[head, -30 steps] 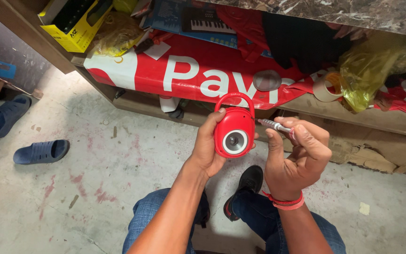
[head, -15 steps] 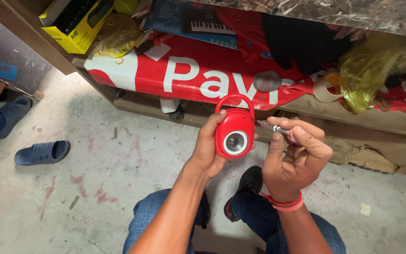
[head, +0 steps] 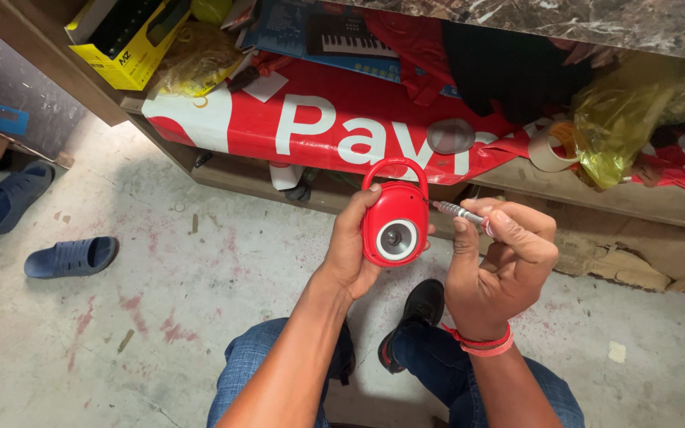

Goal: The person kneels on the floor holding a red portable speaker and uses a screwdriver to unscrew its rear panel, repositioning the speaker and driver bit repeatedly to loosen the screws while working the casing open.

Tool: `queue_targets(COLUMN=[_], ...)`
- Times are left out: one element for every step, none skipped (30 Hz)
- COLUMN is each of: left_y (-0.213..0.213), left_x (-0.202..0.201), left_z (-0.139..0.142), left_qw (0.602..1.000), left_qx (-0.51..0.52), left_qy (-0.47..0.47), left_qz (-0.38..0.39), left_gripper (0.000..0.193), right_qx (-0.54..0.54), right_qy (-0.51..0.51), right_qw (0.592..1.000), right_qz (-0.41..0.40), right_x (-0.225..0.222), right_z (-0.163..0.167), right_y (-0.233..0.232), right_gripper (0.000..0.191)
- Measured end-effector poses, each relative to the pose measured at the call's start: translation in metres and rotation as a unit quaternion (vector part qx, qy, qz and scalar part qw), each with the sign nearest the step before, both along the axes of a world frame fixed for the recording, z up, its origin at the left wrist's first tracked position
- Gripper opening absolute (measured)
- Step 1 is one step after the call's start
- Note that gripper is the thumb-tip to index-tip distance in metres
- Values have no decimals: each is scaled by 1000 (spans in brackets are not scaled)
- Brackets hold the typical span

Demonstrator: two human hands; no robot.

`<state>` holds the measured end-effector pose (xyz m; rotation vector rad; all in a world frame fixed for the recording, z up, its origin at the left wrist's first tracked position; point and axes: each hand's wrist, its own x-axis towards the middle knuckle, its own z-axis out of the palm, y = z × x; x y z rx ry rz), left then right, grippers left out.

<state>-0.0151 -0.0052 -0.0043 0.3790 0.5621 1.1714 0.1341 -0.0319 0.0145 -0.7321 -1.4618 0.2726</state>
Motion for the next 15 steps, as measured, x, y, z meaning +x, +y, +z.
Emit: queue_targets(left_y=[0, 0, 0, 0, 0, 0, 0, 0, 0, 0, 0, 0, 0, 0, 0], left_x=[0, 0, 0, 0, 0, 1, 1, 1, 1, 0, 0, 0, 0, 0, 0], left_z=[0, 0, 0, 0, 0, 0, 0, 0, 1, 1, 1, 1, 1, 1, 1], left_qw=[1000, 1000, 1000, 1000, 1000, 1000, 1000, 1000, 1000, 1000, 1000, 1000, 1000, 1000, 1000], left_qx=[1, 1, 2, 2, 2, 2, 1, 0, 0, 3, 7, 10, 10, 9, 9], left_qy=[1, 2, 3, 2, 1, 1, 1, 1, 1, 0, 0, 0, 0, 1, 2], left_qz=[0, 1, 1, 1, 0, 0, 0, 0, 0, 0, 0, 0, 1, 2, 4], left_gripper=[58, 58, 58, 58, 58, 58, 58, 58, 58, 58, 58, 58, 58, 58, 58], right_qx=[-5, -10, -20, -31, -26, -22, -17, -14, -10, -7, -4, -1, 2, 4, 5], right_qy=[6, 11, 21, 32, 27, 22, 17, 20, 22, 18, 14, 3, -8, -3, 1], right_qw=[1000, 1000, 1000, 999, 999, 999, 1000, 1000, 999, 1000, 1000, 1000, 1000, 1000, 1000], right_qz=[1, 3, 4, 6, 8, 9, 11, 17, 23, 21, 20, 11, 2, 7, 12], right_x=[0, 0, -1, -1, -1, -2, -2, -2, -3, -3, -3, -1, -1, -1, -1], right_z=[0, 0, 1, 1, 2, 2, 3, 4, 4, 5, 6, 7, 7, 7, 7], right_y=[0, 0, -2, -2, -2, -1, -2, -1, -1, -1, -1, -1, -1, 0, 0], right_gripper=[45, 44, 42, 40, 40, 41, 41, 41, 42, 43, 44, 46, 48, 49, 51])
